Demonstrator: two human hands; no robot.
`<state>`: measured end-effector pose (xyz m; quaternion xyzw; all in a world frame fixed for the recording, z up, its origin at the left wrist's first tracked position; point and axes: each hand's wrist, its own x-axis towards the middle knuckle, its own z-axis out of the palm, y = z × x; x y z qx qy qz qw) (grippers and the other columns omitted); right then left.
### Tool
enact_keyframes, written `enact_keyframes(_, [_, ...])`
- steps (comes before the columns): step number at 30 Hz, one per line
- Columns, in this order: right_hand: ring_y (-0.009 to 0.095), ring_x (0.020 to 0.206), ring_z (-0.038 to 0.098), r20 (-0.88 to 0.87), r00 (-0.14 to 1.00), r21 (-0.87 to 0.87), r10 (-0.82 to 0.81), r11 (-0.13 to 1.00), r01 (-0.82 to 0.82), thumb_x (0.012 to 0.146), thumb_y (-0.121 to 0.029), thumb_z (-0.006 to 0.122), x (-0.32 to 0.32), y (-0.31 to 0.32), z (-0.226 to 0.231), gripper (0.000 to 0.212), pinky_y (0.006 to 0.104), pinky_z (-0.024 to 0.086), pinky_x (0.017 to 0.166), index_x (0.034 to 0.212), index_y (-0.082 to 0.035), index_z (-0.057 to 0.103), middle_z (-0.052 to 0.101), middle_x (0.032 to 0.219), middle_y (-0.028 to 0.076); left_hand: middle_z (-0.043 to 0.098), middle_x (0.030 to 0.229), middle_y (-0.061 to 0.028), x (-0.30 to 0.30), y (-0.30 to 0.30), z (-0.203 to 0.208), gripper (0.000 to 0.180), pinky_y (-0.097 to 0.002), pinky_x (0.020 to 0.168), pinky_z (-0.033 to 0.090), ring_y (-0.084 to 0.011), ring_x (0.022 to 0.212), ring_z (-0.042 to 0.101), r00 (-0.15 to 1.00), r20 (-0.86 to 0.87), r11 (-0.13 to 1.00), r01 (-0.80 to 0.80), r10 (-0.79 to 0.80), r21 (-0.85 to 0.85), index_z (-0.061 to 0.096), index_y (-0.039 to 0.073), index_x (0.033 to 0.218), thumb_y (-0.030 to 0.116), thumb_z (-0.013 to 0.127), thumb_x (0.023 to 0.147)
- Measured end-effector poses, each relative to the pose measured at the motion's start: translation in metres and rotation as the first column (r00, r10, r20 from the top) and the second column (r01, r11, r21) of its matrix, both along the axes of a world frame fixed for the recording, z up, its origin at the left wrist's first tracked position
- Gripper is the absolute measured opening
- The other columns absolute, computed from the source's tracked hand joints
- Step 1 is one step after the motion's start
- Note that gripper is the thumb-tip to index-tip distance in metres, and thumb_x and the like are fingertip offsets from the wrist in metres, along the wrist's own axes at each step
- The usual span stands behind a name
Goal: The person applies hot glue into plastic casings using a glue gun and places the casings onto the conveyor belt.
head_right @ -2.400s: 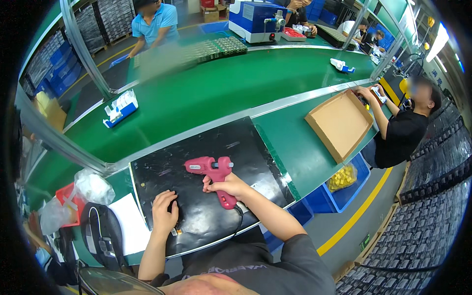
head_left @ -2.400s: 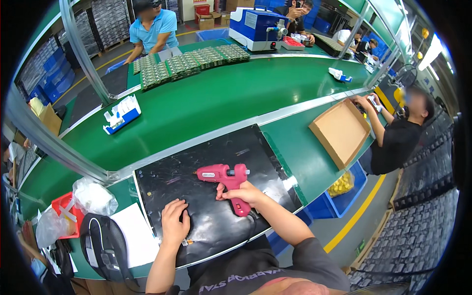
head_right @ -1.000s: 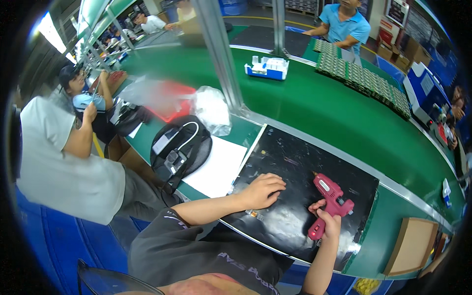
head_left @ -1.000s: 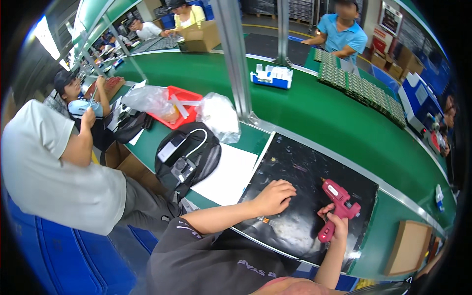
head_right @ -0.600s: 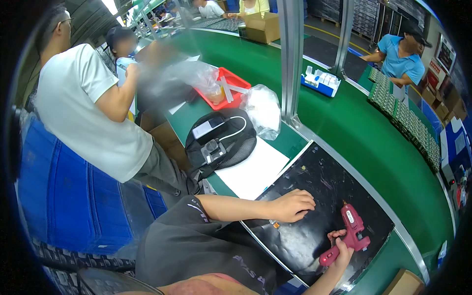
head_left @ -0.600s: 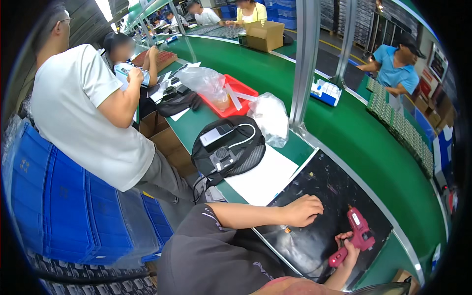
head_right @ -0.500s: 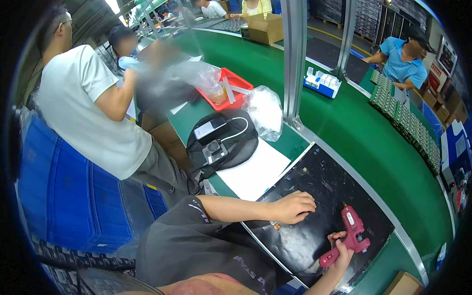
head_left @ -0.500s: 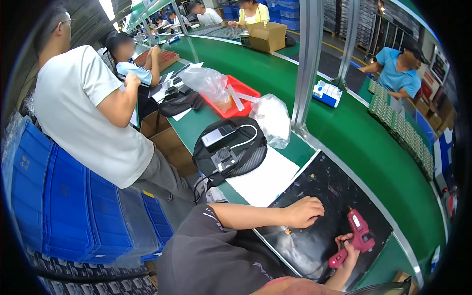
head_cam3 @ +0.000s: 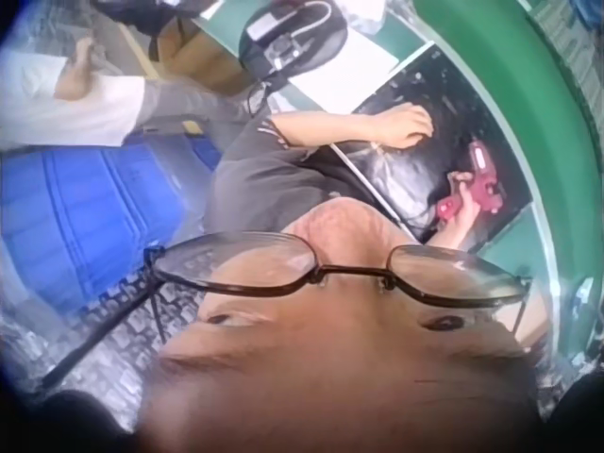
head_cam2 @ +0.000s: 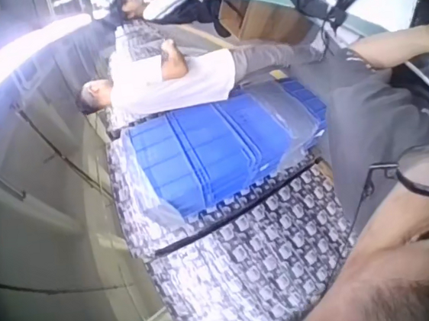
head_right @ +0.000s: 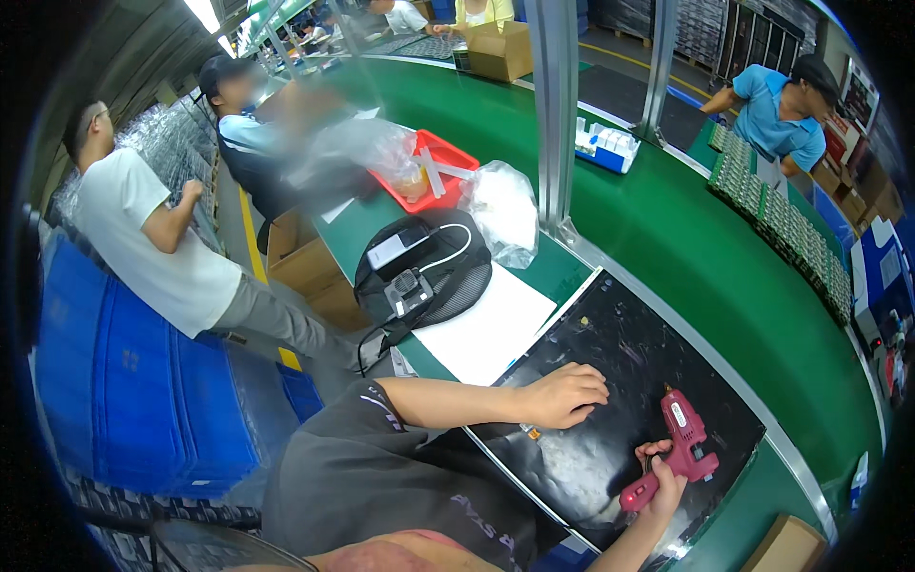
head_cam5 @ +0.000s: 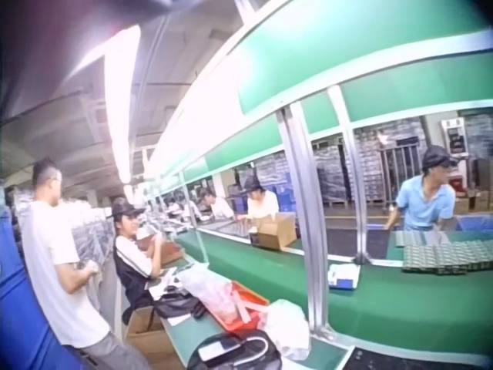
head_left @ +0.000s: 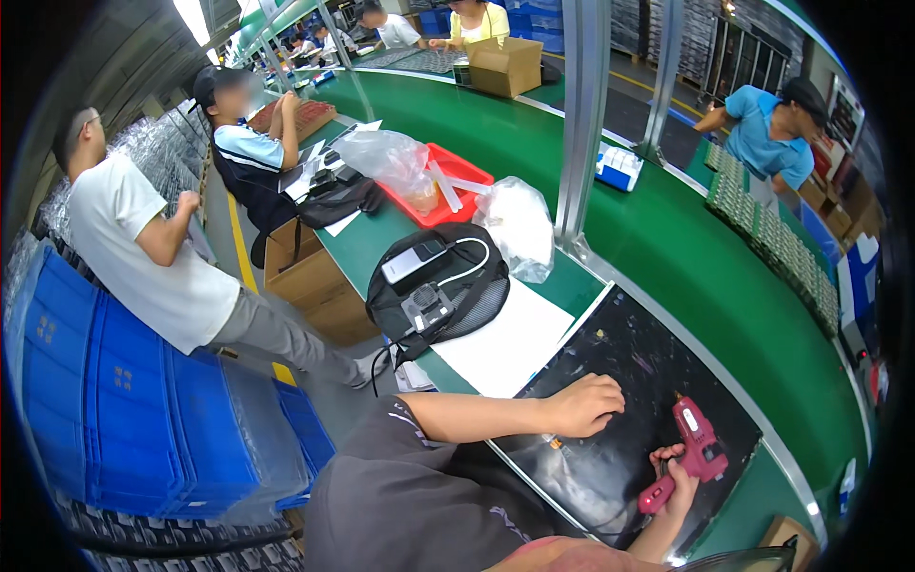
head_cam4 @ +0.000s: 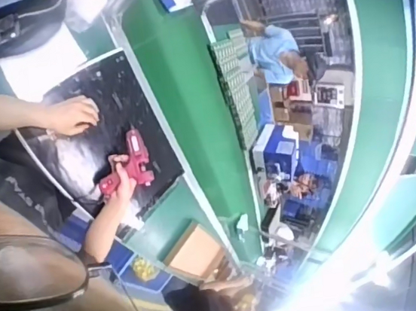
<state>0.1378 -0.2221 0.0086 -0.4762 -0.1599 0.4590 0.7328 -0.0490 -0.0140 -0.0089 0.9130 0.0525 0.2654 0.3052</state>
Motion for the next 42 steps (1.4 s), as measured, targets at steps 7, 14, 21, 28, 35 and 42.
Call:
enact_keyframes(7, [0.027,0.092,0.061,-0.01,1.0,0.023,-0.01,1.0,0.01,0.076,0.0,0.061,-0.002,-0.003,0.004,0.032,0.0431,0.05,0.088,0.107,0.001,0.054,0.061,0.093,0.012,0.063,0.107,-0.0082,0.001,-0.004,0.005,0.023,-0.0398,0.09,0.044,-0.0269,0.112,0.055,0.999,-0.034,1.0,-0.006,0.006,0.001,0.066,0.003,0.096,0.007,0.065,0.073])
enact_keyframes(14, [0.028,0.093,0.064,0.009,1.0,0.001,0.029,1.0,-0.029,0.076,-0.002,0.062,0.003,0.005,0.0,0.029,0.0424,0.051,0.09,0.104,0.003,0.056,0.062,0.092,0.012,0.064,0.102,-0.0056,0.004,0.002,0.005,0.021,-0.0391,0.081,0.046,-0.0255,0.105,0.057,0.997,0.05,0.998,-0.059,0.057,0.039,0.066,0.006,0.092,0.005,0.065,0.071])
enact_keyframes(21, [0.029,0.092,0.063,-0.001,1.0,0.009,-0.014,1.0,0.014,0.074,0.0,0.061,0.001,0.001,0.001,0.028,0.0437,0.051,0.088,0.101,0.001,0.056,0.061,0.091,0.013,0.065,0.108,-0.0069,0.005,-0.001,0.008,0.022,-0.0396,0.09,0.043,-0.027,0.112,0.055,0.998,-0.055,0.999,-0.037,0.037,0.002,0.067,0.004,0.097,0.007,0.065,0.075])
enact_keyframes(28, [0.027,0.091,0.065,-0.021,1.0,-0.037,-0.018,0.999,0.017,0.074,0.001,0.064,0.004,-0.003,-0.003,0.028,0.0388,0.051,0.088,0.101,0.0,0.059,0.065,0.093,0.013,0.066,0.106,-0.0069,0.007,-0.002,0.007,0.022,-0.0392,0.089,0.045,-0.0274,0.109,0.058,0.997,-0.058,0.999,-0.042,0.043,0.014,0.068,0.005,0.096,0.004,0.067,0.074])
enact_keyframes(35, [0.026,0.093,0.064,-0.005,1.0,-0.018,0.007,1.0,-0.007,0.076,0.001,0.064,0.005,0.001,0.003,0.028,0.0379,0.05,0.088,0.103,0.0,0.059,0.065,0.094,0.012,0.066,0.106,-0.0073,0.009,0.001,0.012,0.022,-0.0394,0.084,0.046,-0.0275,0.108,0.058,0.996,-0.071,0.999,-0.046,0.047,0.006,0.067,0.005,0.096,0.003,0.065,0.074])
enact_keyframes(42, [0.026,0.094,0.063,0.012,1.0,-0.014,0.014,1.0,-0.014,0.077,0.001,0.061,0.005,0.0,0.002,0.028,0.0388,0.05,0.088,0.105,0.002,0.058,0.064,0.094,0.012,0.067,0.104,-0.0083,0.011,0.002,0.009,0.019,-0.0386,0.084,0.046,-0.0282,0.105,0.06,0.998,-0.026,0.998,-0.052,0.051,-0.031,0.067,0.003,0.094,0.002,0.065,0.075])
